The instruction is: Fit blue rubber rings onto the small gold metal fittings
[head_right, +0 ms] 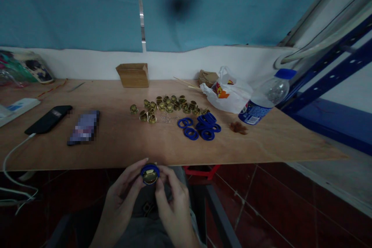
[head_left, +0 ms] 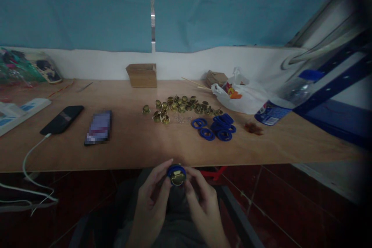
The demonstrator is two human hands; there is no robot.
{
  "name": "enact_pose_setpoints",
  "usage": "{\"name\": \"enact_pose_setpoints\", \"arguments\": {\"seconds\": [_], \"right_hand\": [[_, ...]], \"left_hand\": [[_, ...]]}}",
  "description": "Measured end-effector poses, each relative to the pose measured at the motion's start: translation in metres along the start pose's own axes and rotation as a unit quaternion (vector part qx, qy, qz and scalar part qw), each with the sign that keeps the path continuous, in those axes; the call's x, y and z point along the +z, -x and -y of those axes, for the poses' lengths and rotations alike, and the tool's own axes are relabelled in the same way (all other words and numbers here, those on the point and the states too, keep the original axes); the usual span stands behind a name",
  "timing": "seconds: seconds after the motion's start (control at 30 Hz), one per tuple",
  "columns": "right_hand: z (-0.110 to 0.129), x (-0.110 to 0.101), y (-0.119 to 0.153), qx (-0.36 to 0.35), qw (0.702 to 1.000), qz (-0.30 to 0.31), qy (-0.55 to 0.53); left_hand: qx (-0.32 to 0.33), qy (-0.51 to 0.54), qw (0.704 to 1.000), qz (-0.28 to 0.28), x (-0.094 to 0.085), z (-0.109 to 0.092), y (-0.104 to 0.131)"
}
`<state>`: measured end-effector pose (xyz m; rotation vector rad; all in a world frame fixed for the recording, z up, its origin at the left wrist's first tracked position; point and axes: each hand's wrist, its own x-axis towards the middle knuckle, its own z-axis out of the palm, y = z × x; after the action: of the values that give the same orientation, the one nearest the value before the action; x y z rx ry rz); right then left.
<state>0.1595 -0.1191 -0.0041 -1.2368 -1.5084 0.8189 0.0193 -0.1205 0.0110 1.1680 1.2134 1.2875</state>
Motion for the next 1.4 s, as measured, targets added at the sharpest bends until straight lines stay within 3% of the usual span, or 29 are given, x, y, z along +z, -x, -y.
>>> {"name": "enact_pose_setpoints", "arguments": {"seconds": [0.3, 0.47, 0.93, 1.23, 1.4], "right_hand": [[0.006, -0.005, -0.002, 0.028, 0.998, 0.015, -0.056], [0.004, -0.009, -0.007, -0.001, 0.998, 0.05, -0.031], [0.002, -0.011, -0.001, -0.004, 0.994, 0.103, 0.021], [-0.003, 0.003, 0.003, 0.063, 0.993, 0.029, -0.095], [0.001, 0.005, 0.001, 0.079, 0.987, 0.02, -0.139]], "left_hand": [[0.02, -0.001, 1.0, 0.004, -0.002, 0.002, 0.001], [-0.013, 0.018, 0.998, 0.057, -0.011, -0.002, 0.0], [-0.1, 0.104, 0.989, 0.03, -0.011, 0.003, 0.003], [-0.08, 0.107, 0.987, 0.094, -0.009, 0.003, 0.004], [-0.065, 0.103, 0.99, 0.078, -0.008, 0.007, 0.005]]}}
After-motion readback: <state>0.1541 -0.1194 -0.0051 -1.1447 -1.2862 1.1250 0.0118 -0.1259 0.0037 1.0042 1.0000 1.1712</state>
